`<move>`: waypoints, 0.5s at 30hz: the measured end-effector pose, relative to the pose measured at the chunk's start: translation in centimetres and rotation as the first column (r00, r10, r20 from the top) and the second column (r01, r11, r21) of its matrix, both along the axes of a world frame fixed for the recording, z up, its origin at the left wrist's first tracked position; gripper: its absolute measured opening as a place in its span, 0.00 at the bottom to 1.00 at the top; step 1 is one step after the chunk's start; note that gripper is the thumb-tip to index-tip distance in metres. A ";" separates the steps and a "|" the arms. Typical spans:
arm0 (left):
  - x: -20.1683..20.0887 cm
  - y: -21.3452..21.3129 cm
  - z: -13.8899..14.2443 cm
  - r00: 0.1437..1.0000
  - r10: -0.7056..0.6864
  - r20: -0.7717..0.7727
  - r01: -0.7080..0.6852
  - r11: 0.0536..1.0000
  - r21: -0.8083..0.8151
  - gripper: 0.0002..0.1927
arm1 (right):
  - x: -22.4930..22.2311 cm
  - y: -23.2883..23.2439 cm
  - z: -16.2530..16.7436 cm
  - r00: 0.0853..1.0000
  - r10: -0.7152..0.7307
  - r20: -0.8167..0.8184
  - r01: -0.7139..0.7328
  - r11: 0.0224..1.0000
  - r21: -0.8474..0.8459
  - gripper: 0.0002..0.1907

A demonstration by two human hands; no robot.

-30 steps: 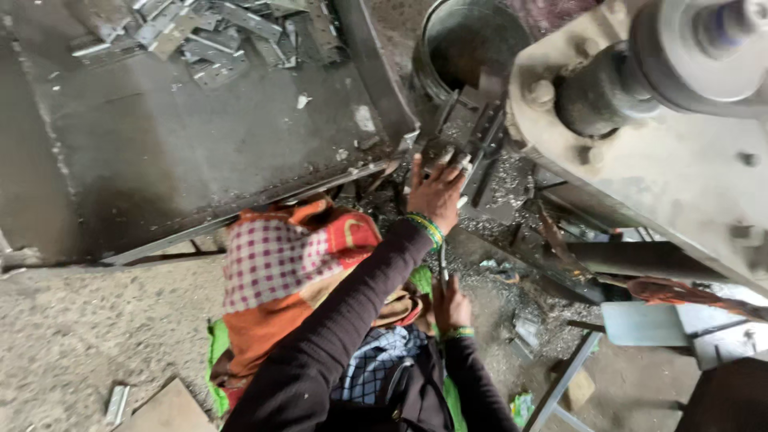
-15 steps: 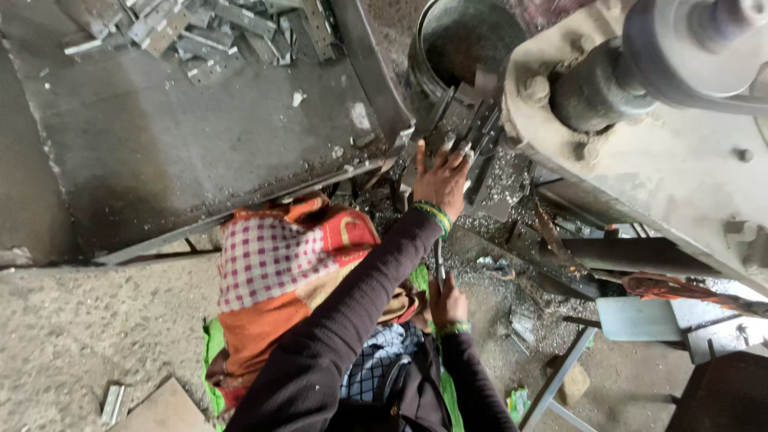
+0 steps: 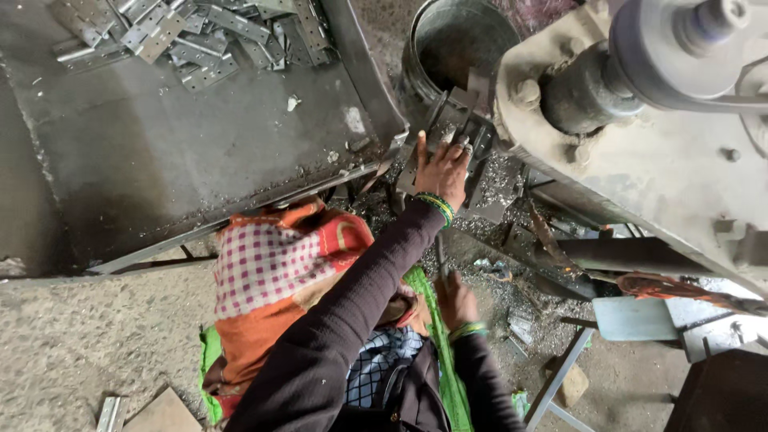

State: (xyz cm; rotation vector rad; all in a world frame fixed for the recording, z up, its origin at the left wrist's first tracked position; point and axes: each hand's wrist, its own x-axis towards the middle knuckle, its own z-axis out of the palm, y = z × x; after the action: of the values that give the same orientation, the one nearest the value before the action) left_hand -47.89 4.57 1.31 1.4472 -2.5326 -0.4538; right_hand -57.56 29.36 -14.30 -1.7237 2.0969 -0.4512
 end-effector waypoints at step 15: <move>-0.2 0.1 0.4 0.989 -0.039 0.140 0.045 0.998 -0.042 0.36 | -0.8 -1.3 4.7 0.989 -0.121 -0.087 0.139 0.959 0.249 0.18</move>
State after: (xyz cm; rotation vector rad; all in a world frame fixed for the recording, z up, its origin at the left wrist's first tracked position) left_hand -48.08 4.70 1.72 1.4593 -2.6673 -0.3100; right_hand -58.35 28.01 -9.57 -1.4819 2.2174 -0.1489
